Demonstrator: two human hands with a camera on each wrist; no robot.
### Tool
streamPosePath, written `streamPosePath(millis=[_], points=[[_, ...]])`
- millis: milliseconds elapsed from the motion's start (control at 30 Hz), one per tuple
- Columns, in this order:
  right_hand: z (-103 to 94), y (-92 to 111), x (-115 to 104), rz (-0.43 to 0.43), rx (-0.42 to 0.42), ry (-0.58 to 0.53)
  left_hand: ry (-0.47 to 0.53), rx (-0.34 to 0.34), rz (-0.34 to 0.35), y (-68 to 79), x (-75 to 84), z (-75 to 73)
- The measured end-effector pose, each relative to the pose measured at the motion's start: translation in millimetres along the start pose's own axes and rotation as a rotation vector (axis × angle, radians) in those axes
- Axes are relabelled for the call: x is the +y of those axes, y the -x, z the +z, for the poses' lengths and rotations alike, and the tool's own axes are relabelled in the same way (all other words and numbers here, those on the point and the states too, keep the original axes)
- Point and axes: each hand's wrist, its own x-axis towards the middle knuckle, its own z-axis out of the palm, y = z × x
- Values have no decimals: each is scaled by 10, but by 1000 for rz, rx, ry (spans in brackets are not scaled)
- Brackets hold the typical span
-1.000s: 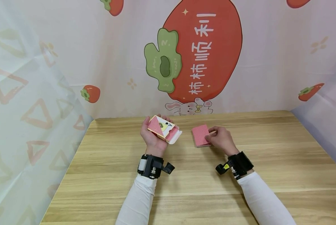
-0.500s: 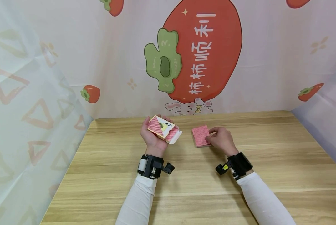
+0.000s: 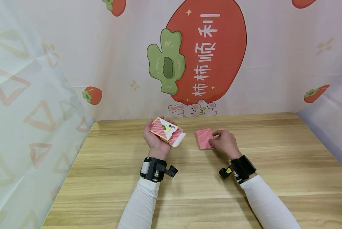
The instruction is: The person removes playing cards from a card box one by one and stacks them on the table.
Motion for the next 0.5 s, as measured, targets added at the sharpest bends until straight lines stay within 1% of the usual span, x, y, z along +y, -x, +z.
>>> streamPosePath(millis=[300,500], points=[[6,2,-4,18,-1,24,-12,-23,4,9,-5,3],[8,13,-11,9,-2,43,-8,-34,0,12,-8,-1]])
